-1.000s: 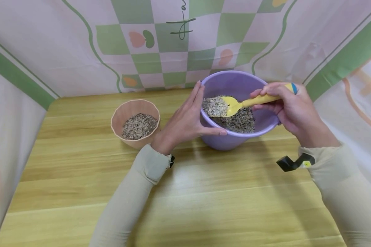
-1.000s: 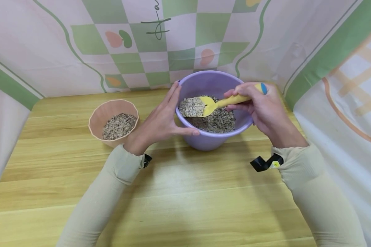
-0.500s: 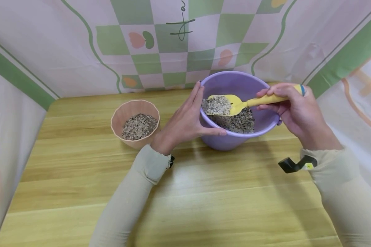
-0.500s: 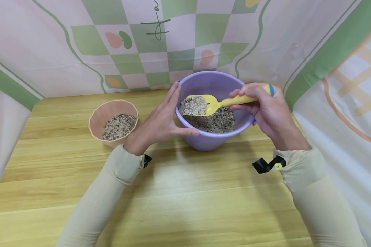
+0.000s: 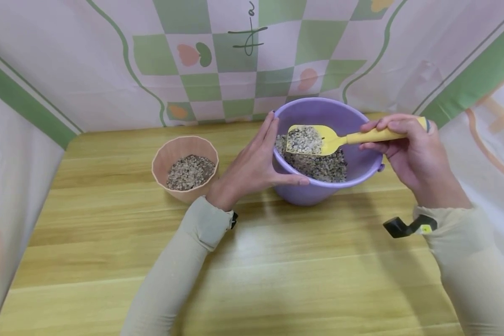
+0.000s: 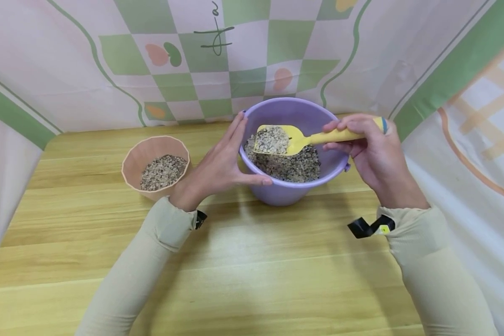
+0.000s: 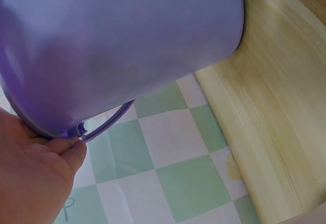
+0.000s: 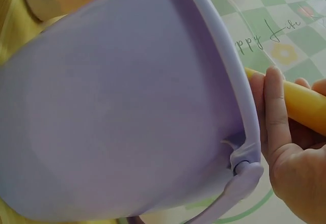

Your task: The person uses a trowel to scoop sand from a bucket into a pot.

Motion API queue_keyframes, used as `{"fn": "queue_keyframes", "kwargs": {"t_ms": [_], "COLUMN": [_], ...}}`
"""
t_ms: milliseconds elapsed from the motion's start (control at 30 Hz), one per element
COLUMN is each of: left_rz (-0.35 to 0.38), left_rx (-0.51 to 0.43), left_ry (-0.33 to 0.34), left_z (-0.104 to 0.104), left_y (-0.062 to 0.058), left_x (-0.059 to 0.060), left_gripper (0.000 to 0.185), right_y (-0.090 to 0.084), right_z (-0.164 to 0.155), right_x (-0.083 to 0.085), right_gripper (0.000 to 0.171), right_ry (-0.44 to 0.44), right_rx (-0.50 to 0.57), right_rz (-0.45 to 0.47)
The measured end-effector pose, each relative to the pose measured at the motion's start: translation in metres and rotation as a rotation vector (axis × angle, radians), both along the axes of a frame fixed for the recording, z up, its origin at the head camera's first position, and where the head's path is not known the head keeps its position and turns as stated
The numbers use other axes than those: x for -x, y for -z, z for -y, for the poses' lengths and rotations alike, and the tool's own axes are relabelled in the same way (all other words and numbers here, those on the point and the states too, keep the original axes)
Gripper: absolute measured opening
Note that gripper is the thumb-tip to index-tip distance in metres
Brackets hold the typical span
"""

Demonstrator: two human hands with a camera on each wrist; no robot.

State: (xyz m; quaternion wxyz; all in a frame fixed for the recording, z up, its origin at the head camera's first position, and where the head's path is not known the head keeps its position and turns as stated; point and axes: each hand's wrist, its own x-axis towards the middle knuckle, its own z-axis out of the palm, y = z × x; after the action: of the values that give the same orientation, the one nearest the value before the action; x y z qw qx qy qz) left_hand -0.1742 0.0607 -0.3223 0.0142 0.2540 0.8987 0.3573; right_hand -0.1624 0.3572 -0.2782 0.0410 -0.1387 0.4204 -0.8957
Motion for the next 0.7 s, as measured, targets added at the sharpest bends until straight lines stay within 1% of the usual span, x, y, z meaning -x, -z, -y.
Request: {"fn": "queue_keyframes", "kwargs": {"t_ms": [233,267,367,400,500,600,633,700], "left_rz": [0.005,0.005,0.007,0.007,0.012,0.019,0.023,0.029], "left_rx": [-0.002,-0.001,-0.003,-0.002,-0.005,-0.007,-0.009,-0.013], "left_ry": [-0.001,-0.001,-0.003,-0.002,-0.003,-0.002,-0.003,-0.002], "left_z": [-0.0001,0.0000,0.0004,0.0005,0.0007,0.0005,0.0004,0.0001], "left_y": [-0.0007,-0.0009,-0.0014,-0.0014,-0.0013,-0.0011,-0.0008,-0.0003], "left_x": [-0.0004,-0.0004,-0.0004,-0.0003,0.0002,0.0003,0.0005,0.0004], "left_gripper": [0.144,0.144,0.145,0.145,0.145,0.145,0.145,0.145], "right_y": [-0.0002,-0.0005,-0.0017,-0.0025,-0.0042,-0.0059,-0.0064,-0.0076], "right_z": [-0.0049,-0.0053,-0.0068,-0.0069,-0.0072,-0.0070,-0.0073,-0.0078], "right_x": [-0.0015,-0.0015,-0.0011,-0.0008,0.0001,0.0005,0.0007,0.0007], "right_gripper": [0.039,0.040,0.042,0.043,0.045,0.047,0.047,0.048], "right_ry": [-0.006,0.001,-0.011,0.002,0.015,0.054,0.048,0.046], "right_rx": [0.026,0.017,0.034,0.017,0.036,0.035,0.057,0.064], "right_rz": [-0.005,-0.011,-0.003,-0.012,-0.017,-0.037,-0.035,-0.046]}}
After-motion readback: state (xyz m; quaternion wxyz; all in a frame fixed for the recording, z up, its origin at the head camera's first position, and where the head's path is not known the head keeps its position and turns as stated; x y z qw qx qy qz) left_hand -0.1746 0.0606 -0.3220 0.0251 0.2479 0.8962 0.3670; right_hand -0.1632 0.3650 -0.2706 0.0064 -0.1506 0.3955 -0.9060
